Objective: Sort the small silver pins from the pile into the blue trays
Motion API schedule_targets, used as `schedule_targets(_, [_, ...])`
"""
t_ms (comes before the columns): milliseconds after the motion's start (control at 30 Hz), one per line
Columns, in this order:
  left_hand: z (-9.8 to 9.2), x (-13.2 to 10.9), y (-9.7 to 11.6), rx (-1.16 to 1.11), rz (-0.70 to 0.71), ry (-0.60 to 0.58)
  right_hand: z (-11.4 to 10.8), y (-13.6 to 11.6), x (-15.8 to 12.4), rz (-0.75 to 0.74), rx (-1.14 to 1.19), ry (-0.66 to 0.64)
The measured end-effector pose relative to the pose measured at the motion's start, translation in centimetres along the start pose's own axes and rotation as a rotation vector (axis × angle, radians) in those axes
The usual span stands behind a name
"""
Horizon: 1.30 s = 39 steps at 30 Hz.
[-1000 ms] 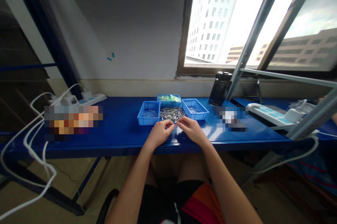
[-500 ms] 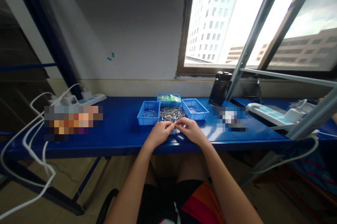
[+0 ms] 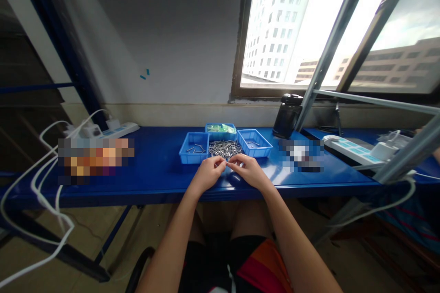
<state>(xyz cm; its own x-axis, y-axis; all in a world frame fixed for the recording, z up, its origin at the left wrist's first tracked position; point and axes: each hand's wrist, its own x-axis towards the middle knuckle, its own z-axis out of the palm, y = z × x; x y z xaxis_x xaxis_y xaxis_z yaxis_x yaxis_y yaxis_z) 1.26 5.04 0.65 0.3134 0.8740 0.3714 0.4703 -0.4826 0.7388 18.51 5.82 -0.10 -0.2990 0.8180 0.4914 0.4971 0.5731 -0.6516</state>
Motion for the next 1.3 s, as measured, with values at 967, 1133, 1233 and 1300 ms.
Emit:
schedule_targets(967, [0.44,0.26,-0.70,0.110,-0.032,-0.040,-0.15,-0.20,-0.19,0.072,0.112,-0.038])
schedule_targets(1133, [0.47,0.33,-0.73,0.088,-0.042,-0.054,-0.16,-0.31,-0.15,0.080,0.128,-0.076])
schedule_targets(1233, [0.44,0.29,-0.56,0.072,-0.045,-0.039,-0.20,-0.49,-0.13,0.090,0.115,-0.053])
schedule_targets(1300, [0.42,0.24,-0.48,0.065,-0.042,-0.027,-0.23,-0.59,-0.12,0.092,0.100,-0.025])
